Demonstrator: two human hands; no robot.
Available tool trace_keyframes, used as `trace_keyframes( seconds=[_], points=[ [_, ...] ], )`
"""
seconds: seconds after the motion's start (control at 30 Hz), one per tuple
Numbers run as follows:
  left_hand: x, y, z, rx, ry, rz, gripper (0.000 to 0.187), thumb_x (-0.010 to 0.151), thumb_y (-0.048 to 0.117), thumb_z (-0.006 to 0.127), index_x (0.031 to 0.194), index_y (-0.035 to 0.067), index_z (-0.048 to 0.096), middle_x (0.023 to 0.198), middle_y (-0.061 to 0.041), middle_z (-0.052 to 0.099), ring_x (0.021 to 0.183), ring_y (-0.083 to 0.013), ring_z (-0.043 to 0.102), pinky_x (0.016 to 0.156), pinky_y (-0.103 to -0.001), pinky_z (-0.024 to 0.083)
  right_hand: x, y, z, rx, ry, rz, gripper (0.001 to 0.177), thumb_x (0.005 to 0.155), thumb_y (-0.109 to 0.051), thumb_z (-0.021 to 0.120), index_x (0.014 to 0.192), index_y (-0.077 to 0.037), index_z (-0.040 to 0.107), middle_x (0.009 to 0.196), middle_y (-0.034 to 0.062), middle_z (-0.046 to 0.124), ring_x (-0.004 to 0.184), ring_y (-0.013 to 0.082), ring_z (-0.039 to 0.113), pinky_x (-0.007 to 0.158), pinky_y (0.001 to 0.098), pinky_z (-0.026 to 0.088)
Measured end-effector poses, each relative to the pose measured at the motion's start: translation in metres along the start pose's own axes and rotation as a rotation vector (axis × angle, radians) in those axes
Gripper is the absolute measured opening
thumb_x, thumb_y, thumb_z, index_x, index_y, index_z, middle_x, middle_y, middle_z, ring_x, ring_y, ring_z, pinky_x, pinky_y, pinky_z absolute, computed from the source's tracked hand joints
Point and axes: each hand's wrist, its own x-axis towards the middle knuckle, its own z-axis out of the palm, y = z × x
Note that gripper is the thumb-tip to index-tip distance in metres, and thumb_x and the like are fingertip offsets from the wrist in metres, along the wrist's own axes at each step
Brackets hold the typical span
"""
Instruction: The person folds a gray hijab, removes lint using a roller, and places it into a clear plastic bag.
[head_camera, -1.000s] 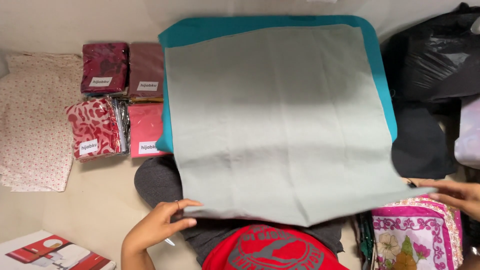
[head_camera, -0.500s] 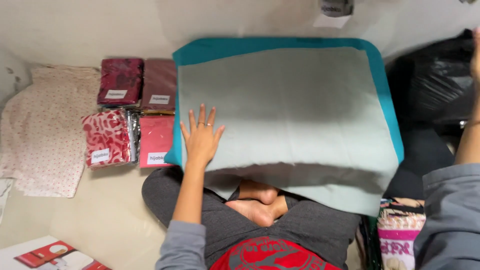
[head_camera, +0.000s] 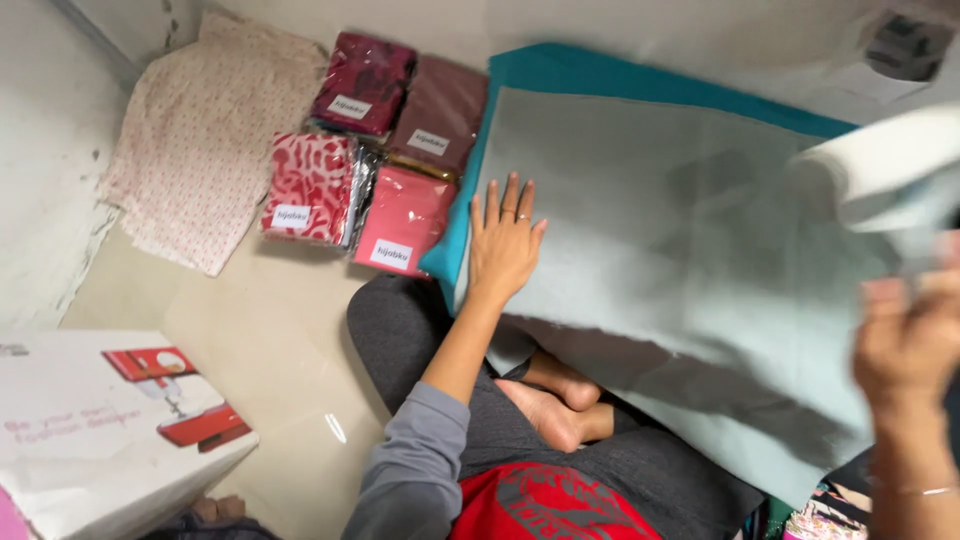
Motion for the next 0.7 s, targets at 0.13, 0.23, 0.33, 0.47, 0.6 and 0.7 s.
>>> trace_keyframes(
  seconds=[0.13,0.23,0.33,0.47,0.6,0.7],
  points=[
    [-0.001,-0.002,0.016,0.011,0.075,-0.082,0.058,0.105,0.038,0.046,0.156,0.010,0.042,0.165,-0.014,0.037,0.151,-0.0388,0.036,0.125,-0.057,0.021,-0.002,-0.086,0.079,-0.043,-0.297,0.009,0.055,0.098,-0.005,0.066,0.152,-0.001,0.055,0.144,0.0242,0.061,0.130,0.0436,0.058,0.108,0.0511,0.045],
    [0.001,-0.004,0.022,-0.069,0.130,-0.127,0.056,0.107,0.033,0.042,0.156,0.007,0.038,0.162,-0.017,0.039,0.150,-0.0384,0.037,0.126,-0.054,0.021,0.014,-0.115,0.123,-0.378,-0.684,0.172,0.054,0.106,-0.037,0.046,0.160,-0.034,0.039,0.104,0.0137,0.059,0.077,0.0526,0.071,0.072,0.0620,0.061],
    [0.002,-0.004,0.025,-0.164,0.148,-0.158,0.057,0.106,0.032,0.043,0.157,0.006,0.038,0.161,-0.017,0.042,0.151,-0.0371,0.037,0.127,-0.052,0.022,0.047,-0.122,0.167,-0.455,-0.634,0.114,0.054,0.109,-0.038,0.042,0.163,-0.037,0.033,0.100,0.0170,0.055,0.070,0.0588,0.068,0.066,0.0649,0.059],
    [0.004,-0.001,0.029,-0.184,0.119,-0.176,0.059,0.105,0.034,0.045,0.157,0.007,0.037,0.164,-0.016,0.037,0.155,-0.0355,0.032,0.129,-0.052,0.017,0.098,-0.122,0.227,-0.421,-0.501,0.030,0.051,0.110,-0.031,0.049,0.160,-0.027,0.039,0.097,0.0203,0.058,0.072,0.0577,0.069,0.060,0.0644,0.058],
    [0.007,0.000,0.034,-0.149,0.088,-0.192,0.057,0.105,0.031,0.044,0.156,0.007,0.039,0.167,-0.016,0.032,0.157,-0.0332,0.027,0.130,-0.052,0.011,0.135,-0.119,0.261,-0.358,-0.510,0.027,0.050,0.110,-0.029,0.051,0.158,-0.017,0.045,0.096,0.0258,0.067,0.079,0.0556,0.072,0.060,0.0625,0.059],
    [0.007,0.002,0.029,-0.130,0.097,-0.215,0.056,0.105,0.023,0.046,0.158,0.005,0.036,0.168,-0.017,0.029,0.158,-0.0330,0.025,0.130,-0.052,0.010,0.129,-0.128,0.235,-0.454,-0.619,0.091,0.058,0.104,-0.038,0.054,0.160,-0.026,0.044,0.093,0.0264,0.072,0.081,0.0541,0.073,0.064,0.0629,0.059]
  ],
)
